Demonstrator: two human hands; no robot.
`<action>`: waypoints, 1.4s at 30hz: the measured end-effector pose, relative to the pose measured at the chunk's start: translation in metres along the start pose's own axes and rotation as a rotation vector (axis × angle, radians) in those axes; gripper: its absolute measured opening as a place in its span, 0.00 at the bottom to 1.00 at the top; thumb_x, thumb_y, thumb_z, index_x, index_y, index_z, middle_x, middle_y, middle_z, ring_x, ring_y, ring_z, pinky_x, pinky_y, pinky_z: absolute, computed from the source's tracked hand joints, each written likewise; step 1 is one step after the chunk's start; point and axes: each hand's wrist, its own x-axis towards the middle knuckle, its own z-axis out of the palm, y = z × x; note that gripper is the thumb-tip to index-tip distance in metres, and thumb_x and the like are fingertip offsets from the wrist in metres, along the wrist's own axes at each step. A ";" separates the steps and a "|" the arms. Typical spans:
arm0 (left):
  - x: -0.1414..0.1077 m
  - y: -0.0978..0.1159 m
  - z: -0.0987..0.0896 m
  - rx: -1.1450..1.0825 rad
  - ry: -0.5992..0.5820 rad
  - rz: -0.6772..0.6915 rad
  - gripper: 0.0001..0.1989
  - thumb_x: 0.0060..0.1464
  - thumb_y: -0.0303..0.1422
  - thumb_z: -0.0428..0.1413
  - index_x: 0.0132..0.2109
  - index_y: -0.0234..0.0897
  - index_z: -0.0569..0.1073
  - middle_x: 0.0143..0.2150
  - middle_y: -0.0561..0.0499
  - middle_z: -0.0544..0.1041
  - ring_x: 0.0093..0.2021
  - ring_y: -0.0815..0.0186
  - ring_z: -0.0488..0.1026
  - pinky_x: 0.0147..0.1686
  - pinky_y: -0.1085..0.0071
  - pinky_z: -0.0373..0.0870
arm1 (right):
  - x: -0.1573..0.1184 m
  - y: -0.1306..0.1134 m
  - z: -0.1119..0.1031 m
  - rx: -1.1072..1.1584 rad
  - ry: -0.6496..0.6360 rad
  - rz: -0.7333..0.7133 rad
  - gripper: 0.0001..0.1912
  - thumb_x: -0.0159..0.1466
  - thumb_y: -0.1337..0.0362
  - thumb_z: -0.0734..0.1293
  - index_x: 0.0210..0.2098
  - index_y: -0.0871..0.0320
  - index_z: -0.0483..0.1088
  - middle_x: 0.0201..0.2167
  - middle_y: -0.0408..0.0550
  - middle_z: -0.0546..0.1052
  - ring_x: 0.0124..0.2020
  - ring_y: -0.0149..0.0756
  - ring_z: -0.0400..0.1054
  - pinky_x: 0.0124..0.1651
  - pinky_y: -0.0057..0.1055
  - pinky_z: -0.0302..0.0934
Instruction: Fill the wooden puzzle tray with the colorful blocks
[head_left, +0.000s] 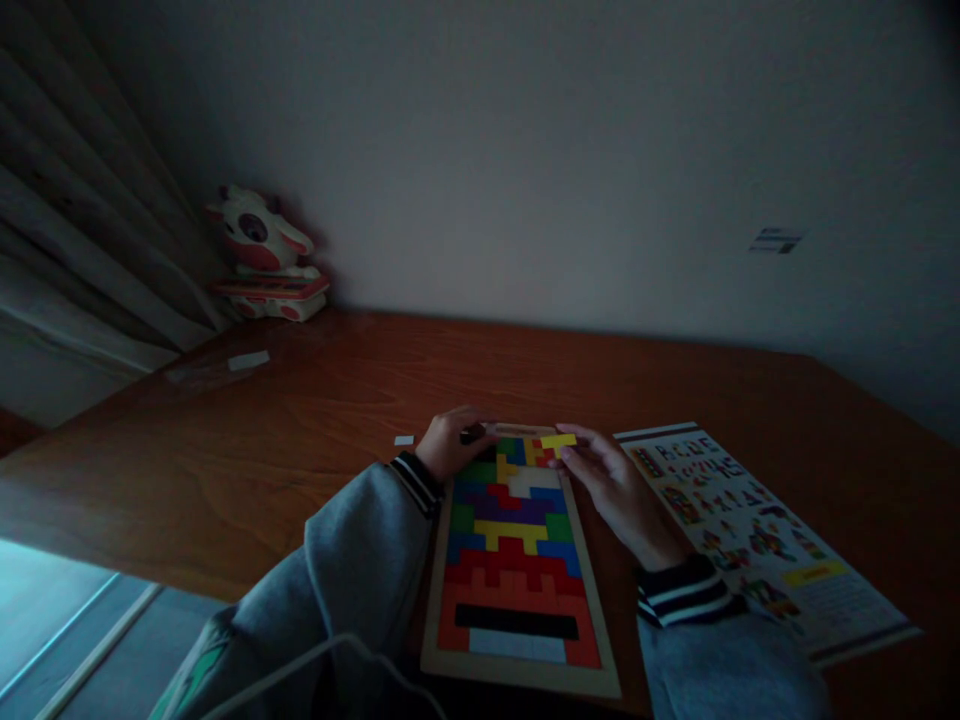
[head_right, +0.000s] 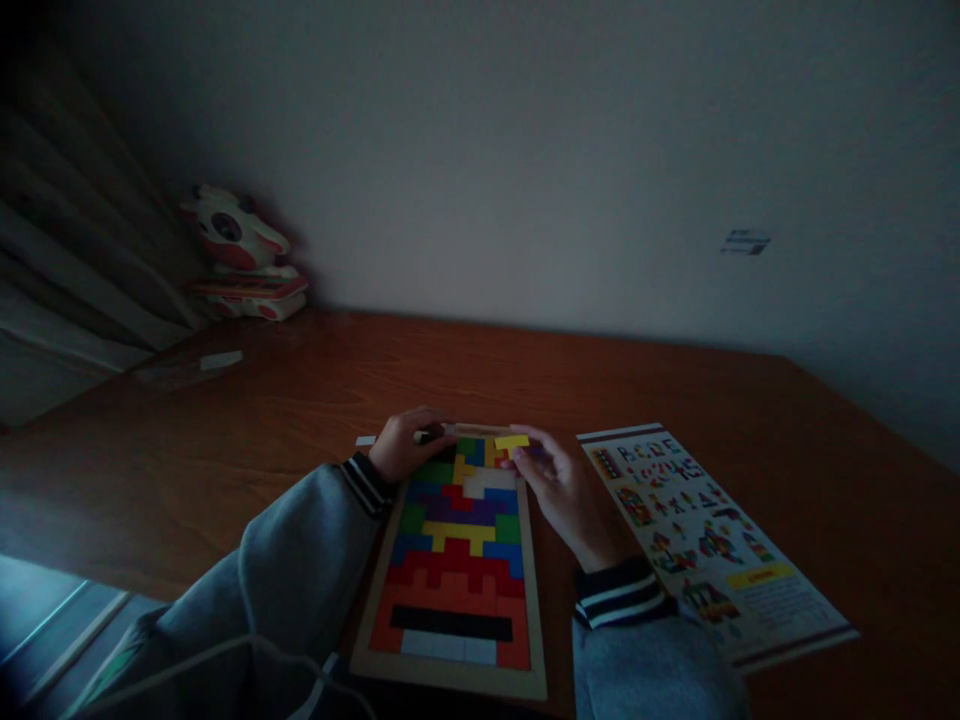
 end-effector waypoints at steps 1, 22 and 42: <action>0.000 -0.002 -0.001 0.027 0.002 0.010 0.12 0.56 0.35 0.63 0.47 0.37 0.78 0.37 0.50 0.79 0.35 0.67 0.77 0.39 0.72 0.75 | 0.000 0.001 0.000 -0.046 0.001 0.002 0.20 0.62 0.50 0.68 0.50 0.53 0.71 0.42 0.49 0.80 0.38 0.38 0.76 0.42 0.36 0.71; -0.004 -0.002 0.008 0.111 -0.242 0.231 0.15 0.58 0.38 0.61 0.50 0.39 0.78 0.48 0.46 0.80 0.48 0.60 0.77 0.52 0.64 0.72 | 0.001 0.014 0.015 -0.554 -0.022 -0.252 0.11 0.64 0.54 0.67 0.40 0.53 0.75 0.40 0.50 0.73 0.34 0.39 0.71 0.38 0.38 0.69; -0.005 0.000 0.007 0.119 -0.233 0.223 0.13 0.58 0.38 0.61 0.48 0.39 0.78 0.48 0.46 0.80 0.48 0.60 0.77 0.52 0.63 0.71 | 0.008 0.014 -0.004 -0.573 0.126 -0.257 0.17 0.67 0.50 0.61 0.41 0.54 0.74 0.38 0.51 0.76 0.38 0.41 0.72 0.42 0.39 0.68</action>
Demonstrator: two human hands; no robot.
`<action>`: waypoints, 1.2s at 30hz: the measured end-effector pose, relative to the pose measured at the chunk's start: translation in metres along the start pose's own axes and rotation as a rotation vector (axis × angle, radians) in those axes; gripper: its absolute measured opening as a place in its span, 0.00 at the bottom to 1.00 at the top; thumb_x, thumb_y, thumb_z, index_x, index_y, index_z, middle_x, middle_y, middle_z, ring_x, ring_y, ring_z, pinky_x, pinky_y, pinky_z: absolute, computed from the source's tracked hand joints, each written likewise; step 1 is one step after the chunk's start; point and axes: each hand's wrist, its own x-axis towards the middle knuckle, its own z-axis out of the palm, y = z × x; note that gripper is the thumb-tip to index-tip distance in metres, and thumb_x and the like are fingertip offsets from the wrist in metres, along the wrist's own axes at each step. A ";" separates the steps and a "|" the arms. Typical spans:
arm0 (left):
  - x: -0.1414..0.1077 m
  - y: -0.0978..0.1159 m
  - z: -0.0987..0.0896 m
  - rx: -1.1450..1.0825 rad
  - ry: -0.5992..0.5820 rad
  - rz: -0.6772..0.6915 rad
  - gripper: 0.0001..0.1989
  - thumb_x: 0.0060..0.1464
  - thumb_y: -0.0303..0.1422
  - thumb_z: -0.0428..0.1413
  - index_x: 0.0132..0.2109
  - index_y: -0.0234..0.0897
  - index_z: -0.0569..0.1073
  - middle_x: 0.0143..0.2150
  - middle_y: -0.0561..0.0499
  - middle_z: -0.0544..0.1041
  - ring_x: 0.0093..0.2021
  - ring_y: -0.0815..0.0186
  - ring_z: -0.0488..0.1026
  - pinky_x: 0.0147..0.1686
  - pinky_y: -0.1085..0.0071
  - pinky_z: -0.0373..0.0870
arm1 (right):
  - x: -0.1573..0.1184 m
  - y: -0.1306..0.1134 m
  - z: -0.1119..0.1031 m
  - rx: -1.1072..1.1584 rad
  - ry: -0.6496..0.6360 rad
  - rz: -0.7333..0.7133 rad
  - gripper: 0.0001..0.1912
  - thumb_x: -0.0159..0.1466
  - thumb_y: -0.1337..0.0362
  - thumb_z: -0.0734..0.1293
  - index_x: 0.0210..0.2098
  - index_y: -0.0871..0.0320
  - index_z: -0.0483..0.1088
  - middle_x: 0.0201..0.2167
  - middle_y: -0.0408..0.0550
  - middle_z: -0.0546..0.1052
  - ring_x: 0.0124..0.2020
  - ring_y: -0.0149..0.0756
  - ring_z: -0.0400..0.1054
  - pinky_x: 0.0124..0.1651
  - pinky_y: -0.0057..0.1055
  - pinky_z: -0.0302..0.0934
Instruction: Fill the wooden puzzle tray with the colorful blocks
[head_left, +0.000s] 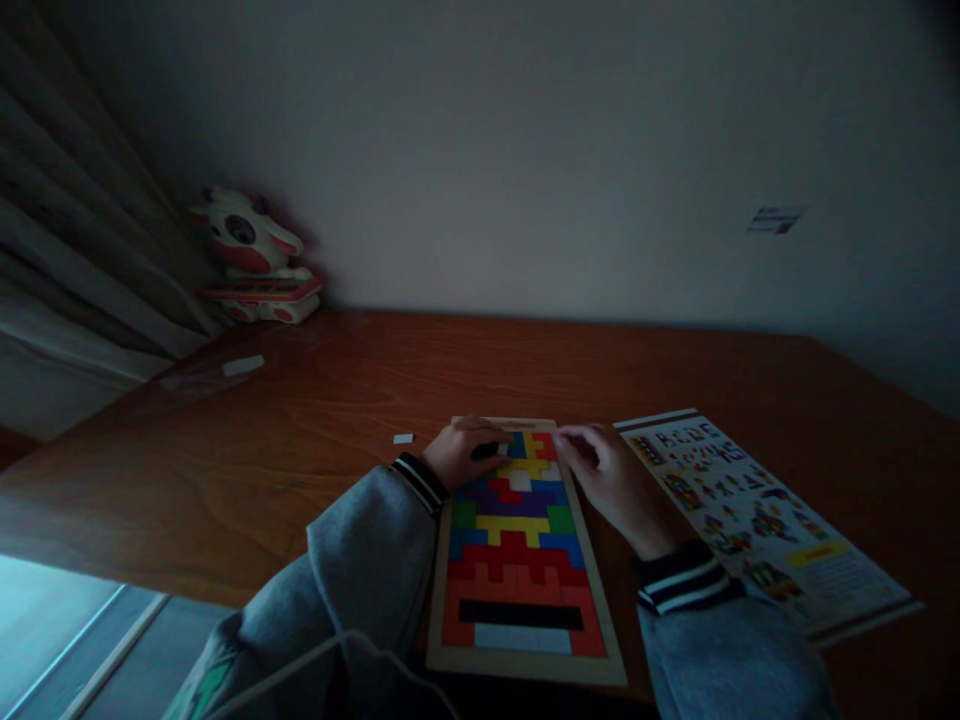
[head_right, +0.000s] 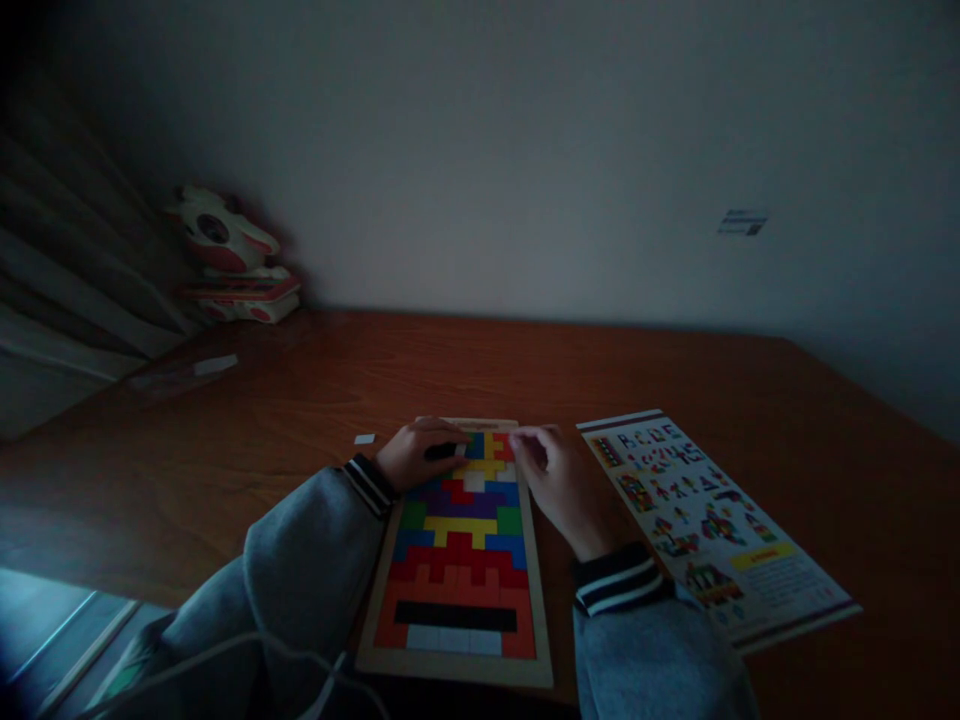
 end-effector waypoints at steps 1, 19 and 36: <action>0.000 0.001 0.000 -0.002 0.007 0.000 0.13 0.58 0.38 0.61 0.48 0.39 0.78 0.48 0.46 0.80 0.48 0.60 0.77 0.52 0.63 0.72 | 0.002 0.005 -0.005 -0.038 0.054 0.000 0.17 0.68 0.50 0.59 0.42 0.54 0.74 0.39 0.52 0.76 0.41 0.42 0.72 0.45 0.41 0.67; -0.001 0.000 0.000 0.045 0.082 -0.080 0.13 0.60 0.39 0.59 0.50 0.39 0.78 0.46 0.46 0.81 0.47 0.60 0.77 0.50 0.62 0.73 | 0.000 0.027 -0.024 -0.175 -0.037 -0.095 0.14 0.64 0.55 0.67 0.46 0.53 0.75 0.43 0.53 0.79 0.45 0.48 0.73 0.51 0.51 0.67; -0.002 -0.002 0.002 0.038 0.065 -0.056 0.13 0.59 0.40 0.60 0.48 0.39 0.78 0.46 0.47 0.81 0.47 0.60 0.77 0.50 0.63 0.73 | -0.007 -0.010 -0.015 -0.008 -0.263 -0.165 0.10 0.67 0.54 0.64 0.40 0.50 0.75 0.43 0.48 0.76 0.45 0.41 0.72 0.49 0.41 0.68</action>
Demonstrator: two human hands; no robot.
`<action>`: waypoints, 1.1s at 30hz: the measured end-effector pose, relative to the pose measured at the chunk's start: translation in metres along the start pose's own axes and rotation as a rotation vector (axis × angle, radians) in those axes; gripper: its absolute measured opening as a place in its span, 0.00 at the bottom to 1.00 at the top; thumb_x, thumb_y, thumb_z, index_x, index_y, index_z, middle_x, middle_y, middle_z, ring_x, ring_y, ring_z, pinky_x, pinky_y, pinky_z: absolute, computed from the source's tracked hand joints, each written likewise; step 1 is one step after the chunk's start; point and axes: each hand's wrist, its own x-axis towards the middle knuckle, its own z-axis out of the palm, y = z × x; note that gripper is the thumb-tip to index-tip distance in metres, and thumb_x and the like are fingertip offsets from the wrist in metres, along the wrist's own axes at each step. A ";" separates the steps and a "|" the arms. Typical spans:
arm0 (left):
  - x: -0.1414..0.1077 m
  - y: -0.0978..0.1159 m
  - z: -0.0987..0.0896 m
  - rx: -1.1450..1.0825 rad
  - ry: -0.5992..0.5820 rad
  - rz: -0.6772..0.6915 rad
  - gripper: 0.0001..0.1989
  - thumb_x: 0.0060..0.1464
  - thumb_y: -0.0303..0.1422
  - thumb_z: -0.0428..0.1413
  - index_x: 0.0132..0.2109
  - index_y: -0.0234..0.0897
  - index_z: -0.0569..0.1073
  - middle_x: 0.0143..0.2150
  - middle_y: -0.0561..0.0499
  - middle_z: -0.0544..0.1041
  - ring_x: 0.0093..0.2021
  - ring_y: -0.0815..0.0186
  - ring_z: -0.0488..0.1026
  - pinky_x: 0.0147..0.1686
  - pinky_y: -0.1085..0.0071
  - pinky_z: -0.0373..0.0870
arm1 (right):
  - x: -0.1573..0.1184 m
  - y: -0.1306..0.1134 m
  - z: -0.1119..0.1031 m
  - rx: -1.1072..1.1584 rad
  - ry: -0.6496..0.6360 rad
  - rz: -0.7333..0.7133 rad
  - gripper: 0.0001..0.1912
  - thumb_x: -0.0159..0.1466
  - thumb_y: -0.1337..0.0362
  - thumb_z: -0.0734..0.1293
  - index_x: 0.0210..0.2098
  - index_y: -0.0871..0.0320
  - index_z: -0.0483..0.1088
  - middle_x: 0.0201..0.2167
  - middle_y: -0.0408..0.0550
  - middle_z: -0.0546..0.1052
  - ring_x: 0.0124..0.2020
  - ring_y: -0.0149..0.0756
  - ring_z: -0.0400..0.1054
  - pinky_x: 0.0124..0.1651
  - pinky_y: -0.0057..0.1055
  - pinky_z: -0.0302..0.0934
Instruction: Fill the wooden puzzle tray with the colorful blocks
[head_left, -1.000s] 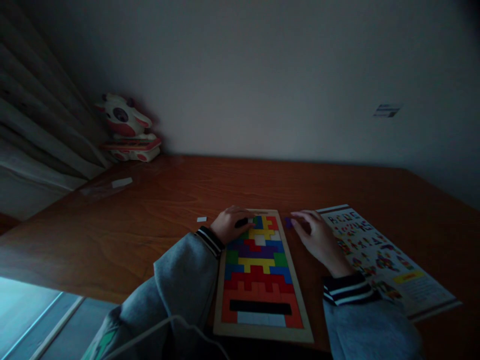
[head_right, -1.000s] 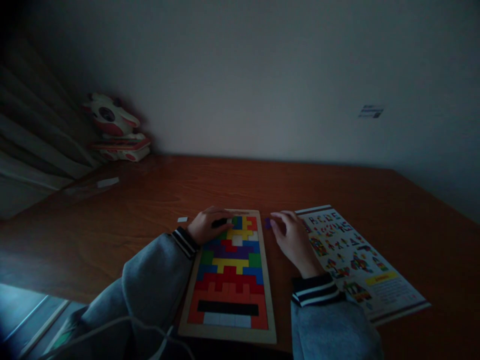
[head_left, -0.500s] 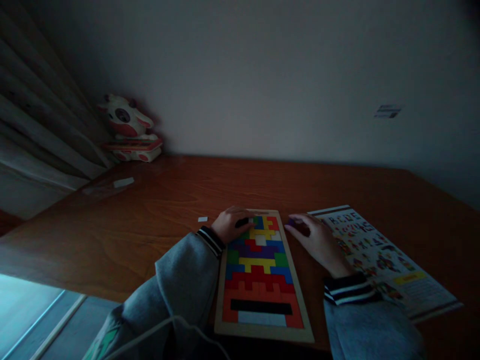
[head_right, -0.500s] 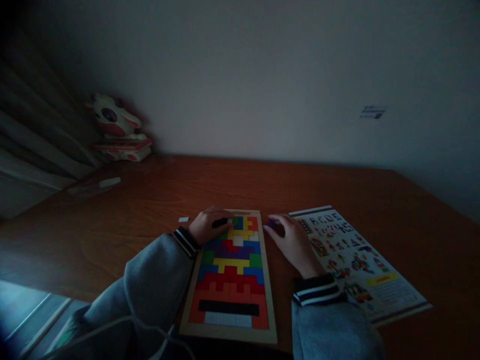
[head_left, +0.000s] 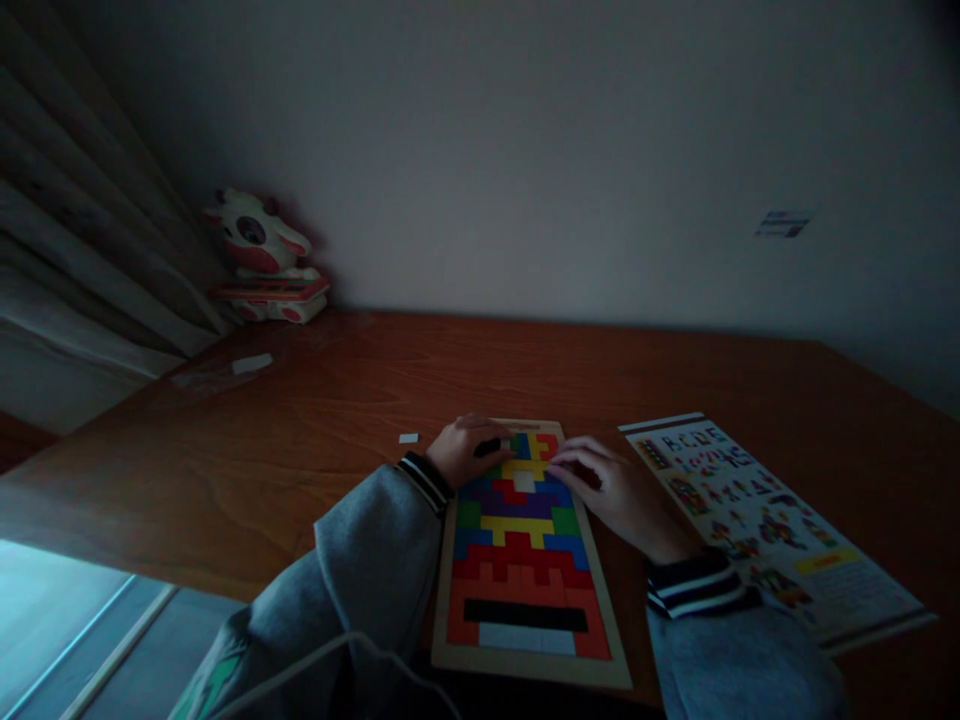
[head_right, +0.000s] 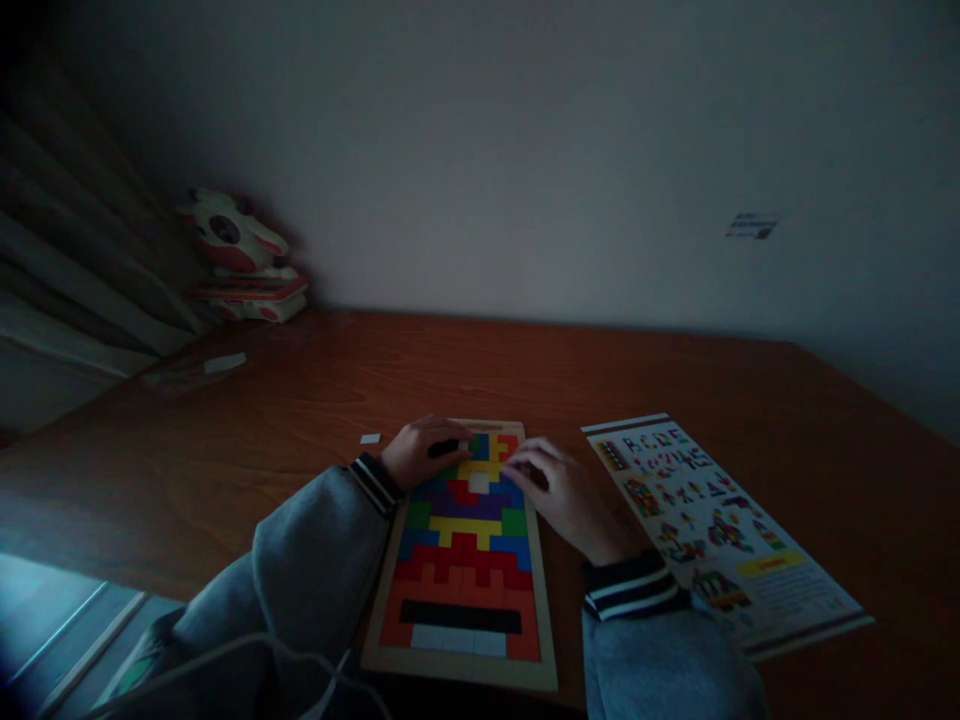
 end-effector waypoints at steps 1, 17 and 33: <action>0.000 0.000 0.000 0.001 0.000 -0.003 0.13 0.59 0.40 0.60 0.48 0.39 0.78 0.47 0.47 0.81 0.47 0.60 0.77 0.50 0.63 0.73 | 0.000 0.001 0.001 -0.001 0.015 0.006 0.10 0.68 0.55 0.63 0.40 0.50 0.74 0.43 0.48 0.75 0.46 0.41 0.72 0.49 0.41 0.68; -0.003 0.011 -0.001 -0.035 -0.001 0.282 0.18 0.58 0.46 0.60 0.45 0.35 0.80 0.40 0.46 0.83 0.41 0.61 0.77 0.45 0.66 0.74 | 0.001 0.009 0.003 -0.086 0.182 0.001 0.10 0.69 0.60 0.61 0.41 0.55 0.72 0.41 0.50 0.75 0.44 0.40 0.72 0.48 0.37 0.67; -0.008 0.015 -0.002 0.164 -0.081 0.420 0.17 0.60 0.47 0.56 0.43 0.41 0.82 0.53 0.45 0.79 0.51 0.55 0.72 0.51 0.58 0.72 | 0.000 0.013 0.005 -0.054 0.167 -0.005 0.09 0.70 0.60 0.60 0.41 0.55 0.71 0.41 0.50 0.74 0.44 0.39 0.71 0.48 0.36 0.66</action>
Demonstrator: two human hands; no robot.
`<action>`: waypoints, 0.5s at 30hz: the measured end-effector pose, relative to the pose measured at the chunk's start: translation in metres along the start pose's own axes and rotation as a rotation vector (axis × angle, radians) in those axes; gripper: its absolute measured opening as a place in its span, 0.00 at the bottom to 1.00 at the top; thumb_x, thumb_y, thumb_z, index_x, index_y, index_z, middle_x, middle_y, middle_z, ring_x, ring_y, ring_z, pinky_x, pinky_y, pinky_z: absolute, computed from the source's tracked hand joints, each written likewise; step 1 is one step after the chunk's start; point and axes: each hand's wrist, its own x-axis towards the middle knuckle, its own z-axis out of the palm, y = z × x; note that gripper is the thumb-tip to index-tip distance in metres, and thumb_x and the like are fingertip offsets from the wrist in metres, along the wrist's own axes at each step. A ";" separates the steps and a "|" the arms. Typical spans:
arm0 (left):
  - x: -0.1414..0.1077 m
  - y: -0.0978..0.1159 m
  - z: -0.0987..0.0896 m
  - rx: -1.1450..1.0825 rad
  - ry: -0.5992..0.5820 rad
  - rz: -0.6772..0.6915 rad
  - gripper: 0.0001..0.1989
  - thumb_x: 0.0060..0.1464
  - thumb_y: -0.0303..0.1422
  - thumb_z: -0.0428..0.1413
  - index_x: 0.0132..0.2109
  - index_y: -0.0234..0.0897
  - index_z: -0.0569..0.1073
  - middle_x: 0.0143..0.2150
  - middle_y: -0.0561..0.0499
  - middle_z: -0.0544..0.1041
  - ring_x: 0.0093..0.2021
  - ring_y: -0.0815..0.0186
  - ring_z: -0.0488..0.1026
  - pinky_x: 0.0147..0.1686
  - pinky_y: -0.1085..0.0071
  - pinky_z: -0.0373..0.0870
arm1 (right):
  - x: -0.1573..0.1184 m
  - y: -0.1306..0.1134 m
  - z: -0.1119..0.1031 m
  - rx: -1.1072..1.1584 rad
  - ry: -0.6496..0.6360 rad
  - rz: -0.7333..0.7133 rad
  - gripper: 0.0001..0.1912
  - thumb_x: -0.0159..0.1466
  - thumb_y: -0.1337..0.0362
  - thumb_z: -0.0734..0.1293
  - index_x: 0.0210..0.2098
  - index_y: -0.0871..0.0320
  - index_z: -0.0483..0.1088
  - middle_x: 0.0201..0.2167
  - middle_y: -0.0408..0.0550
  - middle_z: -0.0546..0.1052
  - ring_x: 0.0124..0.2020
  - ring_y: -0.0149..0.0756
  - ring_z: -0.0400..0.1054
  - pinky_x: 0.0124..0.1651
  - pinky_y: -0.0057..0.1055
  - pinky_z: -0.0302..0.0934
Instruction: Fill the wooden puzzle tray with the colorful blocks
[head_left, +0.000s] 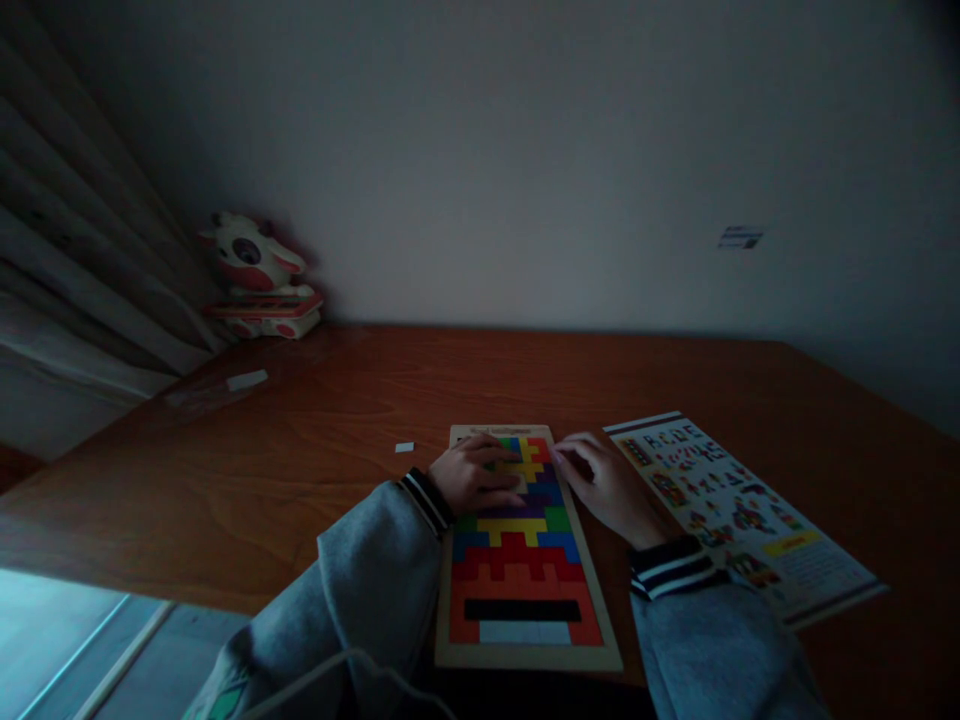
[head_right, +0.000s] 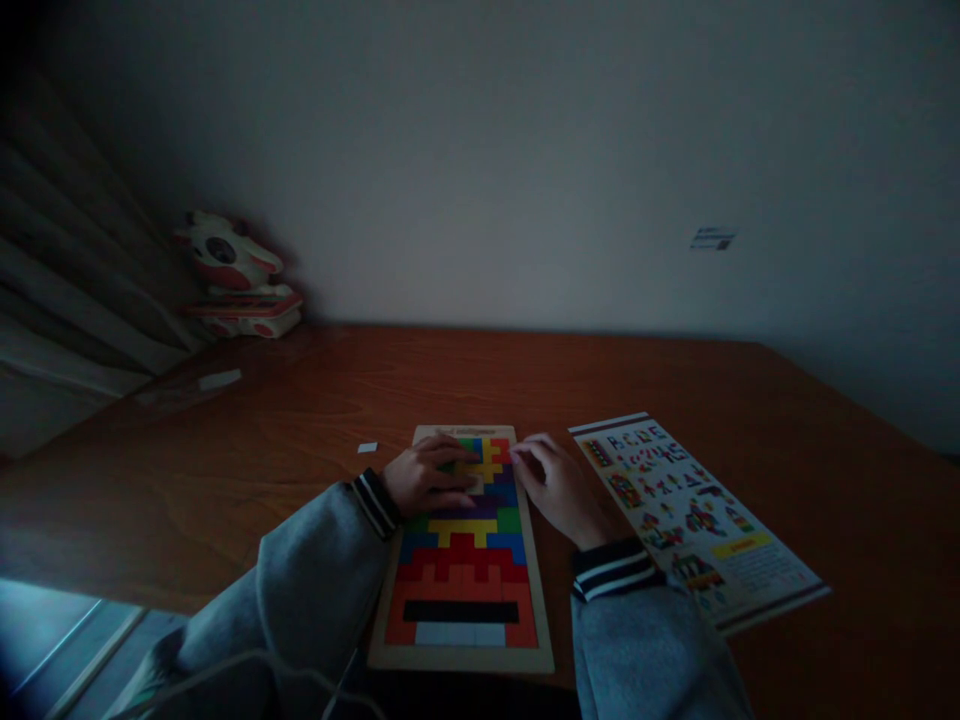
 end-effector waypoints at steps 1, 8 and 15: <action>-0.001 0.000 -0.002 0.013 -0.011 -0.002 0.16 0.61 0.46 0.56 0.44 0.42 0.82 0.53 0.45 0.79 0.52 0.55 0.72 0.52 0.57 0.72 | 0.000 0.000 0.000 0.000 0.000 -0.001 0.09 0.70 0.60 0.60 0.41 0.55 0.71 0.41 0.50 0.74 0.44 0.39 0.71 0.48 0.36 0.66; -0.011 -0.014 -0.015 0.016 0.027 -0.056 0.13 0.63 0.40 0.55 0.46 0.41 0.81 0.52 0.45 0.79 0.51 0.58 0.74 0.52 0.59 0.72 | 0.000 -0.002 -0.002 -0.018 -0.011 0.005 0.10 0.70 0.60 0.60 0.41 0.54 0.72 0.41 0.49 0.75 0.43 0.39 0.72 0.46 0.37 0.67; -0.067 -0.053 -0.057 0.195 0.014 -0.255 0.11 0.62 0.35 0.55 0.48 0.40 0.79 0.45 0.46 0.81 0.42 0.61 0.78 0.46 0.61 0.75 | -0.001 0.000 -0.003 -0.037 -0.009 -0.011 0.11 0.70 0.59 0.60 0.40 0.55 0.73 0.40 0.51 0.76 0.43 0.40 0.73 0.45 0.36 0.68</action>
